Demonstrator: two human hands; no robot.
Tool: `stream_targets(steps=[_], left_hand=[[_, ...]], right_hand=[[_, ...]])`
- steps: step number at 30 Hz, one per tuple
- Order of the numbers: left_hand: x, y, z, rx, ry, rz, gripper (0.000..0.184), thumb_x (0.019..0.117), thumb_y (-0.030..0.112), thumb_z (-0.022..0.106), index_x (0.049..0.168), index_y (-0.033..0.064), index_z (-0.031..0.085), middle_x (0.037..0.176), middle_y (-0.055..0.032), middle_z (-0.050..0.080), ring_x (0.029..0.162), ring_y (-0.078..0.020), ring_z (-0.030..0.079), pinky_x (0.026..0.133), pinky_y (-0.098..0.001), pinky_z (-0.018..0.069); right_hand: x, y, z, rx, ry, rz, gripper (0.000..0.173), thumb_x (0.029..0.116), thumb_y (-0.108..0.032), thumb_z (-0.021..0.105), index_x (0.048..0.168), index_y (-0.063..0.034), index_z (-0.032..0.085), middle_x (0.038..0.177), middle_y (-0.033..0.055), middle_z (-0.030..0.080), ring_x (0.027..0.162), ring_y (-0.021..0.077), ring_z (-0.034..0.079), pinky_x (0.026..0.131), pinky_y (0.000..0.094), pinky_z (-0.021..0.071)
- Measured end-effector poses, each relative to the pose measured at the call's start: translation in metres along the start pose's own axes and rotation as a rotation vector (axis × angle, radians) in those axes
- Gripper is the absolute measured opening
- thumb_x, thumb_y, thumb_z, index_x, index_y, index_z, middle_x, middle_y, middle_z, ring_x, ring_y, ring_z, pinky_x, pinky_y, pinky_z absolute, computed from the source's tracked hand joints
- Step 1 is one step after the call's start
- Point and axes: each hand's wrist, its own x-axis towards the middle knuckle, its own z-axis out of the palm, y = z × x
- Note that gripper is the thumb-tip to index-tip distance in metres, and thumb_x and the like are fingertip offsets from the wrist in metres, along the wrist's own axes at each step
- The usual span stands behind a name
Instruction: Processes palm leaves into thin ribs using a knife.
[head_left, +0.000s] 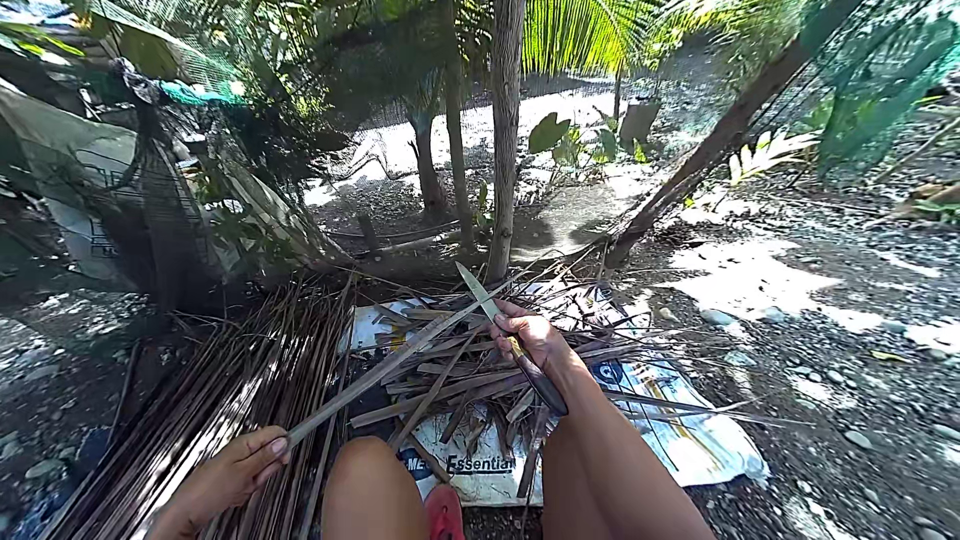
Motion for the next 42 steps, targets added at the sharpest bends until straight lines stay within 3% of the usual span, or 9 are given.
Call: stream_targets(steps=[10,14,16,19,23,27,31,36,42], left_hand=[[0.000,-0.024,-0.014,0.341,0.149,-0.080,0.024,0.1085,0.013,0.046,0.106,-0.0015,0.065,0.065,0.0028,0.049,0.052,-0.0034,0.040,0.051,-0.0216,0.0363],[0.067,0.037,0.038,0.678,0.066,0.009,0.034,0.1095,0.021,0.048,0.120,-0.0066,0.065,0.096,-0.0251,0.067,0.088,-0.0362,0.064,0.086,-0.0542,0.0488],[0.103,0.073,0.075,0.779,0.012,0.025,0.047,0.1085,0.032,0.051,0.137,-0.0040,0.058,0.125,-0.0316,0.063,0.119,-0.0472,0.060,0.106,-0.0623,0.0419],[0.134,0.126,0.123,0.855,0.000,0.069,0.058,0.1100,0.040,0.043,0.151,-0.0003,0.045,0.148,-0.0308,0.047,0.135,-0.0475,0.050,0.112,-0.0606,0.0383],[0.147,0.161,0.154,0.674,0.034,0.247,0.038,0.1110,0.011,0.035,0.138,-0.0060,0.056,0.136,-0.0285,0.058,0.128,-0.0414,0.056,0.111,-0.0530,0.0402],[0.149,0.151,0.166,0.408,-0.019,0.325,0.037,0.1107,0.011,0.034,0.129,-0.0045,0.062,0.108,-0.0194,0.069,0.100,-0.0289,0.065,0.096,-0.0467,0.0490],[0.145,0.129,0.175,0.262,-0.030,0.386,0.035,0.1106,0.017,0.038,0.129,0.0001,0.063,0.092,-0.0056,0.063,0.070,-0.0098,0.053,0.068,-0.0287,0.0457],[0.129,0.122,0.170,0.213,-0.010,0.338,0.035,0.1097,0.013,0.039,0.137,-0.0007,0.056,0.098,-0.0072,0.065,0.073,-0.0097,0.055,0.070,-0.0272,0.0476],[0.129,0.114,0.165,0.210,0.162,0.396,0.032,0.1093,0.010,0.038,0.121,-0.0046,0.063,0.092,-0.0101,0.065,0.079,-0.0155,0.060,0.078,-0.0345,0.0503]], right_hand=[[-0.005,-0.040,-0.044,0.333,0.641,-0.303,0.012,0.1100,-0.009,0.038,0.102,-0.0039,0.046,0.067,0.0017,0.054,0.044,0.0051,0.050,0.042,0.0190,0.0464],[-0.010,-0.031,-0.031,0.387,0.652,-0.413,0.013,0.1116,-0.012,0.036,0.107,-0.0036,0.046,0.071,0.0028,0.056,0.046,0.0071,0.053,0.044,0.0213,0.0495],[-0.010,-0.029,-0.028,0.365,0.661,-0.437,0.013,0.1119,-0.012,0.036,0.111,-0.0030,0.046,0.073,0.0036,0.055,0.048,0.0078,0.053,0.045,0.0218,0.0495],[-0.010,-0.026,-0.021,0.222,0.658,-0.430,0.018,0.1123,-0.013,0.035,0.119,-0.0004,0.046,0.073,0.0043,0.055,0.047,0.0088,0.051,0.044,0.0225,0.0478],[-0.018,-0.019,-0.009,-0.035,0.387,-0.259,0.026,0.1126,-0.015,0.036,0.131,-0.0006,0.046,0.070,0.0022,0.053,0.046,0.0081,0.050,0.042,0.0219,0.0443],[-0.018,0.000,0.001,-0.178,-0.084,-0.044,0.035,0.1108,-0.013,0.034,0.145,-0.0068,0.037,0.068,0.0002,0.052,0.046,0.0076,0.050,0.043,0.0217,0.0456],[-0.007,0.013,0.005,-0.203,-0.193,-0.038,0.033,0.1094,-0.010,0.035,0.141,-0.0061,0.043,0.067,0.0015,0.056,0.046,0.0085,0.053,0.043,0.0221,0.0472],[-0.008,0.005,0.005,-0.105,-0.109,-0.096,0.020,0.1110,-0.011,0.031,0.123,-0.0063,0.047,0.065,0.0014,0.054,0.043,0.0079,0.051,0.039,0.0211,0.0462],[-0.010,0.024,0.024,-0.155,-0.280,0.065,0.036,0.1089,-0.008,0.032,0.144,-0.0091,0.041,0.067,0.0002,0.055,0.046,0.0075,0.053,0.042,0.0210,0.0476]])
